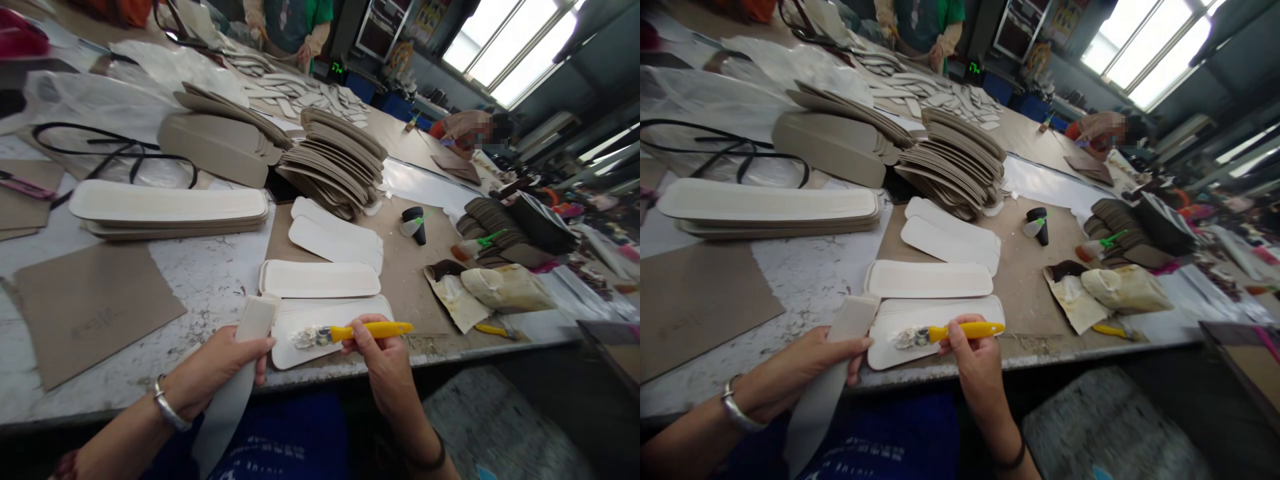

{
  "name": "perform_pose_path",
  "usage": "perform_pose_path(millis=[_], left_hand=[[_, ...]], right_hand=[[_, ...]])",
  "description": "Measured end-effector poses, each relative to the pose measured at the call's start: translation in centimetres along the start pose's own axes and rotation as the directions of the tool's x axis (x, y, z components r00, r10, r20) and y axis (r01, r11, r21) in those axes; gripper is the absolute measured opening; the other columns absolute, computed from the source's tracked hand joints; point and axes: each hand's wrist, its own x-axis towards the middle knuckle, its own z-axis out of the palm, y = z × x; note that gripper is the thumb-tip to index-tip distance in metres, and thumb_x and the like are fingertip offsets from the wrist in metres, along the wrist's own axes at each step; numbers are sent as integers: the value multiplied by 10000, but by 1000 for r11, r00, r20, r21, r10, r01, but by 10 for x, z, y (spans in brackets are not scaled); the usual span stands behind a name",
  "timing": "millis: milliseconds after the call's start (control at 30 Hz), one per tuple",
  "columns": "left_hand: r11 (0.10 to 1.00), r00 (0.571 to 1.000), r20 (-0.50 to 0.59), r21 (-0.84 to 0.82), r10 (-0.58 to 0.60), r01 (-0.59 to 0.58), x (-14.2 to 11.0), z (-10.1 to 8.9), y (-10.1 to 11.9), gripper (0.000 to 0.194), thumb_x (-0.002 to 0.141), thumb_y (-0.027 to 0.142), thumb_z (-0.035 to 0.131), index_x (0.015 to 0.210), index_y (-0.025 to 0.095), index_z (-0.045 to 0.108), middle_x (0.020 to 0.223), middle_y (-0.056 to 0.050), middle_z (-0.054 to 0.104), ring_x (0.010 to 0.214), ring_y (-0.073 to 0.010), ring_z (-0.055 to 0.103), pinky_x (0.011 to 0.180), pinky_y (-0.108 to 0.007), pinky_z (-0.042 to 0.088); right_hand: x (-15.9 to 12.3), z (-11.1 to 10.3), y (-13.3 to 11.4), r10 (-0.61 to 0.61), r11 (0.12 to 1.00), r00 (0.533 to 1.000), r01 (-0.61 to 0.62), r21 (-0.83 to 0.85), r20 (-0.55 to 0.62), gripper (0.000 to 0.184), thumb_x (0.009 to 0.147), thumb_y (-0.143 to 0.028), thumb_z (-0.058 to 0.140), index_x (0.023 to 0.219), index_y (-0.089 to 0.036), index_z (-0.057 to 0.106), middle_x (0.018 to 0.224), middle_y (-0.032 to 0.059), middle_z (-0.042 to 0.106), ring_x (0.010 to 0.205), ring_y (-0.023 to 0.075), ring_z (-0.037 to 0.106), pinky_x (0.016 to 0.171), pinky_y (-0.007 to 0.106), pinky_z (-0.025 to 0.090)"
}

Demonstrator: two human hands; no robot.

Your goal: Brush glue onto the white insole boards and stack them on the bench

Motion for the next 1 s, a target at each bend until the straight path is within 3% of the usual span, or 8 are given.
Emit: perform_pose_path(millis=[133,333,500,733,1000], left_hand=[[1000,1000,10,11,3,-3,2,-1,-1,335,552,504,644,476,188,564,524,-27,586,557,-165,483,605,-282,360],[998,1000,13,57,27,-27,0,-1,0,311,551,490,607,466,194,569,555,-39,598,583,-184,489,610,-293,359],[981,997,-46,189,64,-54,1,-1,-5,396,615,555,548,445,198,570,582,-41,594,610,-199,505,610,-293,375],[978,988,-136,204,74,-45,15,-5,-24,411,651,552,575,405,222,558,522,0,599,615,-223,532,626,-298,365],[987,982,-188,158,26,4,20,-3,-27,395,568,557,654,335,257,547,418,-3,591,539,-225,530,639,-310,401]], right_hand=[[-7,-1,-8,-53,998,998,51,-43,-37,298,836,-481,651,835,-188,596,604,-10,627,556,165,638,588,285,542],[-12,21,-10,-44,998,999,44,-49,3,307,827,-503,641,815,-200,593,602,-4,618,543,176,633,554,294,540],[-4,3,0,-161,962,981,132,-240,-104,291,827,-491,635,799,-203,599,638,10,600,564,180,609,563,309,532],[8,-51,8,-435,746,886,253,-616,-164,204,888,-375,566,815,-189,606,760,60,635,739,217,628,685,350,519],[12,-75,-2,-703,448,711,425,-787,-16,96,922,-193,521,857,-206,591,774,44,614,748,183,614,709,313,532]])
